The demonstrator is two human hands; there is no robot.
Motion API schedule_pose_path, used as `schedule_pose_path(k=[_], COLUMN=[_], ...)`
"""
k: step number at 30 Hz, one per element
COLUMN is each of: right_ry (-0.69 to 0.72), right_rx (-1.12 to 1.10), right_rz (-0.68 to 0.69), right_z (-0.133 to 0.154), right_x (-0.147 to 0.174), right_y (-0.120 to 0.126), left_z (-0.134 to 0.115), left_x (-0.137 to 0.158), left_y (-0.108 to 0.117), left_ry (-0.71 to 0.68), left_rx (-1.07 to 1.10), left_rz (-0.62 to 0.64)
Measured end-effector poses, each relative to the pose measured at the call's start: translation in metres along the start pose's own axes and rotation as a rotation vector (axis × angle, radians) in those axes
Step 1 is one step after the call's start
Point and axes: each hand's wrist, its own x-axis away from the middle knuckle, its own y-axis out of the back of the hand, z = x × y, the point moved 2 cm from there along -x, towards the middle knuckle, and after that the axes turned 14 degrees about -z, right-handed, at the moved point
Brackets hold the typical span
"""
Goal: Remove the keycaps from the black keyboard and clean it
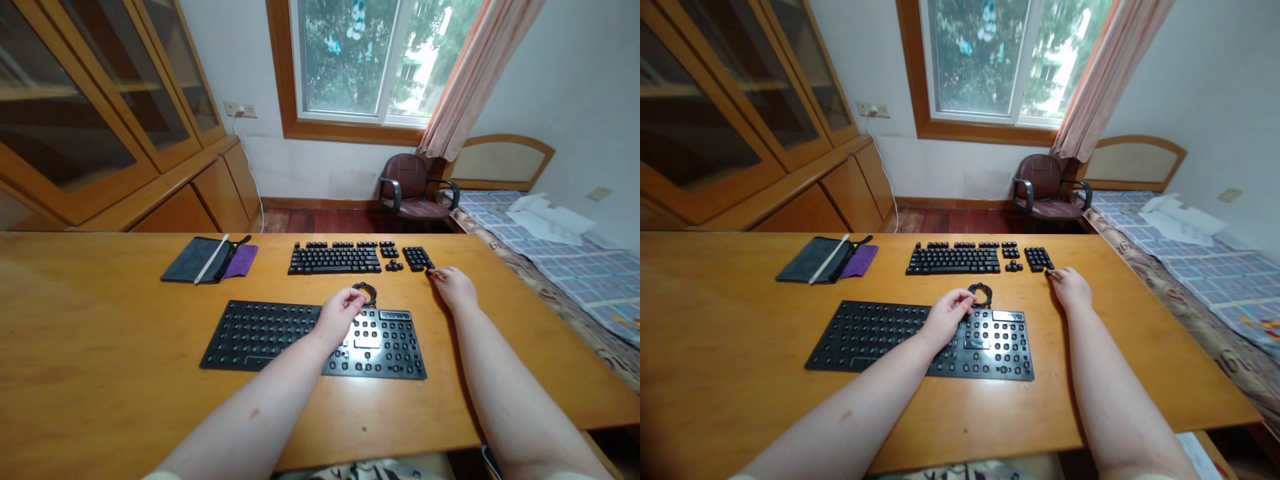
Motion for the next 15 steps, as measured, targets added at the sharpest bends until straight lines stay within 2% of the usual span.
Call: schedule_pose_path(k=[15], right_ry=[-0.001], right_rx=[-0.013], right_rz=[-0.032], right_z=[0.0009], right_x=[-0.0028], right_y=[-0.0052], left_z=[-0.0005], left_x=[0.0018], left_y=[-0.0015], left_ry=[-0.025], left_rx=[-0.035], left_rz=[0.018])
